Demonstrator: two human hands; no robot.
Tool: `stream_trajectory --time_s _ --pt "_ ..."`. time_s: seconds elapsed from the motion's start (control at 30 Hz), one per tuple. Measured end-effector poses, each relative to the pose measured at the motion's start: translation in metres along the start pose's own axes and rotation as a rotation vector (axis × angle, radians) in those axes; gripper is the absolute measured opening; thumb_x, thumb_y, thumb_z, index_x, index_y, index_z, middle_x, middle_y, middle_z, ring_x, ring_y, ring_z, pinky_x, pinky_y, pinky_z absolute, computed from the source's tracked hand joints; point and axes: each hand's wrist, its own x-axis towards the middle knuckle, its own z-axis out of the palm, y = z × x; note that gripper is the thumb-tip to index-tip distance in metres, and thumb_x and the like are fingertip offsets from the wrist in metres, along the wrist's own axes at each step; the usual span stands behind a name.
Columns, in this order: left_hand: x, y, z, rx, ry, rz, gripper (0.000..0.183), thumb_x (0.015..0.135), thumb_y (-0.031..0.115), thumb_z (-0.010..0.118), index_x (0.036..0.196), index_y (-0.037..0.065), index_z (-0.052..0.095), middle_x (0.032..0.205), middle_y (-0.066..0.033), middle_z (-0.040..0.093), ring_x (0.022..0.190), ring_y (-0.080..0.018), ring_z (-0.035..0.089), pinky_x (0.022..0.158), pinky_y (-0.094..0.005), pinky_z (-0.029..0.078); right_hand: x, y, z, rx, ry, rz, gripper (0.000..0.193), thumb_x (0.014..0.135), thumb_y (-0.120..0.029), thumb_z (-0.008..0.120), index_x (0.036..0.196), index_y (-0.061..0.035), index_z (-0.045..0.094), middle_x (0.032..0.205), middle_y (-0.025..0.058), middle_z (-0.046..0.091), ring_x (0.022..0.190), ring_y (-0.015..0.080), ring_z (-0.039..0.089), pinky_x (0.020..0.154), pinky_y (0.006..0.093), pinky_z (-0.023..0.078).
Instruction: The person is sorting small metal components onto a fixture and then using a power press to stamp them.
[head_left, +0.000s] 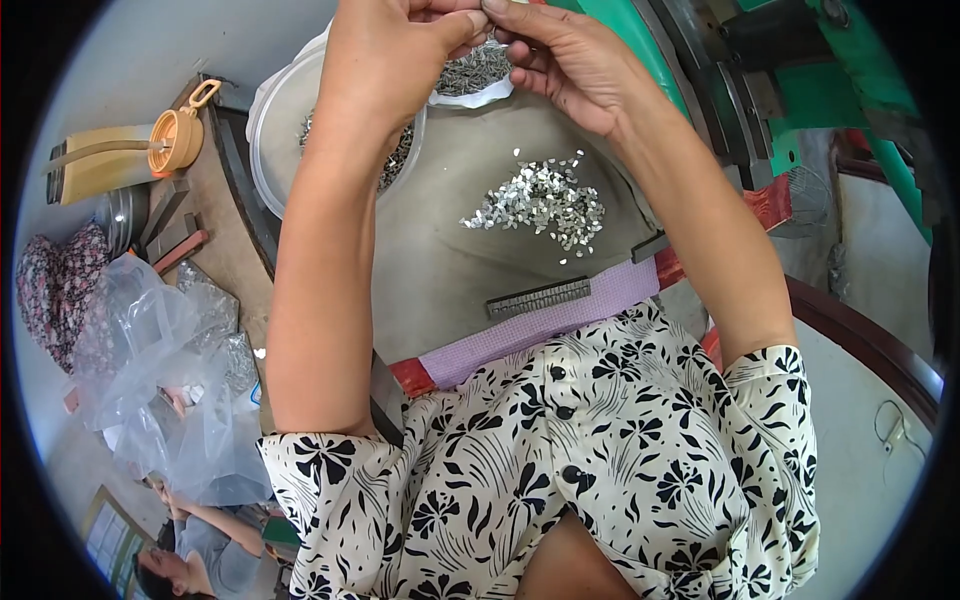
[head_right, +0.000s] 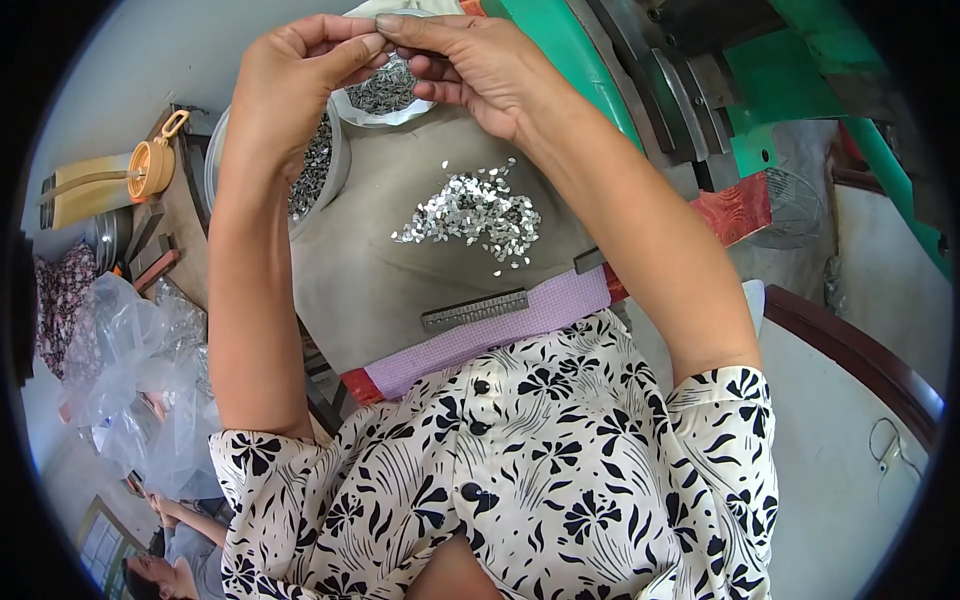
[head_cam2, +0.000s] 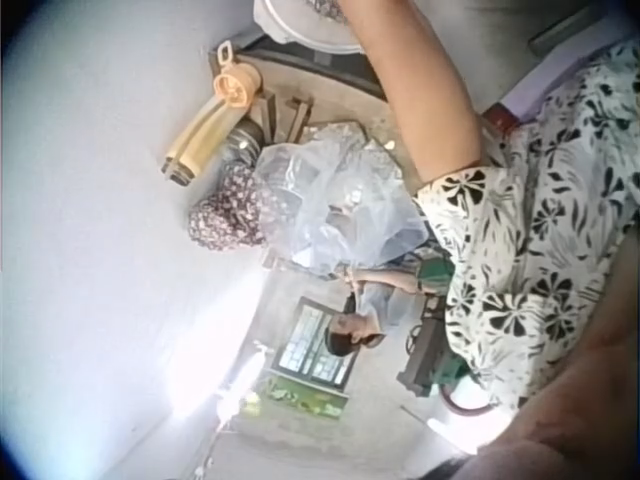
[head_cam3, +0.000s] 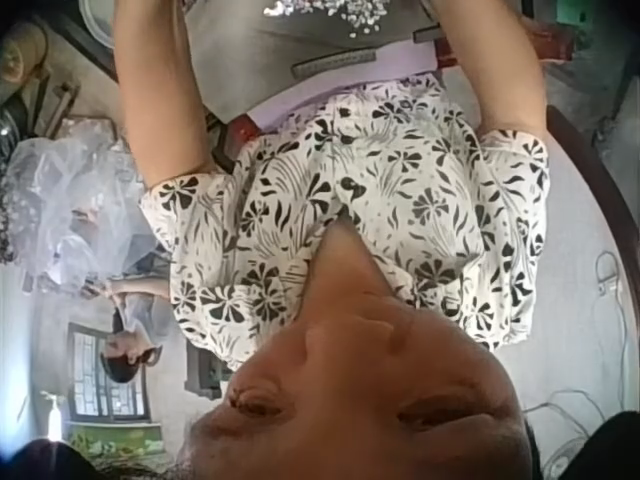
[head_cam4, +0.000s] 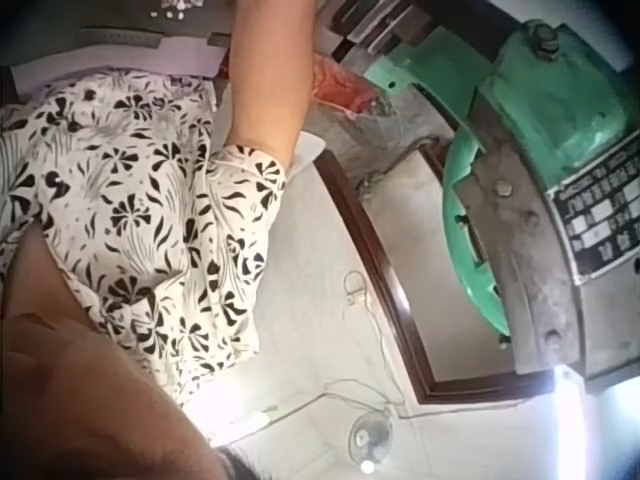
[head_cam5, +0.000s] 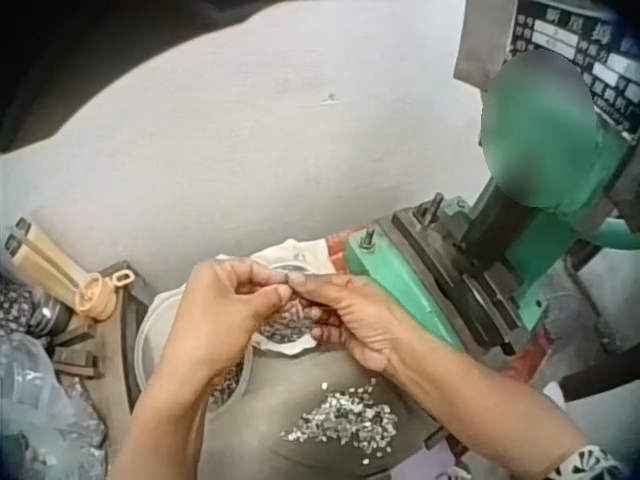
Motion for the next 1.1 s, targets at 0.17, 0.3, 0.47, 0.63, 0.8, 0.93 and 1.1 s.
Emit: stream_trajectory --time_s 0.17,0.3,0.47,0.63,0.8,0.93,1.1 --pt "-0.007 0.009 0.008 0.46 0.146 0.042 0.021 0.085 0.013 0.075 0.097 -0.004 0.073 0.077 -0.0076 0.072 0.075 -0.0111 0.069 0.07 -0.0251 0.054 0.005 0.0 0.0 -0.097 0.058 0.019 0.026 0.086 -0.029 0.08 0.094 -0.0055 0.073 0.081 -0.0008 0.07 0.072 0.0058 0.066 0.062 0.0198 0.055" --pt "-0.013 0.017 0.013 0.744 0.16 0.134 0.018 0.084 0.015 0.074 0.095 0.001 0.074 0.073 -0.0108 0.072 0.072 -0.0202 0.071 0.068 -0.0334 0.054 0.012 -0.009 -0.005 -0.172 0.099 0.181 0.012 0.092 -0.018 0.071 0.09 -0.0062 0.068 0.084 0.0012 0.069 0.073 0.0139 0.066 0.064 0.0265 0.054" --pt "-0.038 0.012 0.034 1.202 0.131 0.448 0.015 0.086 0.017 0.069 0.092 0.003 0.068 0.087 -0.012 0.069 0.086 -0.0361 0.066 0.074 -0.0452 0.052 0.016 -0.019 -0.009 -0.256 0.109 0.039 0.017 0.095 -0.022 0.07 0.091 -0.0054 0.068 0.075 0.0014 0.07 0.059 0.0074 0.064 0.053 0.021 0.053" --pt "-0.049 -0.009 0.063 1.471 0.086 0.533 0.006 0.078 0.009 0.066 0.084 0.008 0.067 0.081 -0.0068 0.067 0.083 -0.021 0.068 0.072 -0.0341 0.051 0.012 -0.02 -0.012 -0.453 0.124 0.078 0.02 0.097 -0.023 0.067 0.092 -0.004 0.067 0.084 0.0034 0.07 0.072 0.0134 0.067 0.066 0.026 0.055" --pt "-0.041 -0.024 0.067 1.414 0.127 0.57 0.004 0.076 0.008 0.066 0.08 0.007 0.067 0.076 -0.006 0.065 0.074 -0.0206 0.066 0.069 -0.0327 0.05 -0.002 -0.018 -0.007 -0.476 0.098 -0.09 0.027 0.087 -0.024 0.079 0.094 0.0013 0.073 0.082 0.0065 0.071 0.072 0.0108 0.068 0.063 0.0225 0.056" --pt "-0.054 -0.025 0.071 1.316 0.247 0.694 0.003 0.071 0.009 0.066 0.07 0.007 0.065 0.069 -0.0059 0.062 0.067 -0.0197 0.063 0.065 -0.0316 0.047 -0.019 -0.023 -0.005 -0.498 0.092 -0.151 0.027 0.087 -0.023 0.078 0.093 0.0021 0.074 0.081 0.0063 0.071 0.071 0.0104 0.068 0.061 0.022 0.054" --pt "-0.07 -0.026 0.082 1.275 0.148 0.667 0.003 0.071 0.009 0.064 0.069 0.008 0.064 0.068 -0.0042 0.06 0.066 -0.0182 0.062 0.063 -0.0314 0.047 -0.032 -0.019 -0.003 -0.622 0.096 -0.083 0.029 0.089 -0.03 0.077 0.094 -0.0022 0.073 0.081 0.0019 0.07 0.072 0.0072 0.066 0.062 0.0216 0.049"
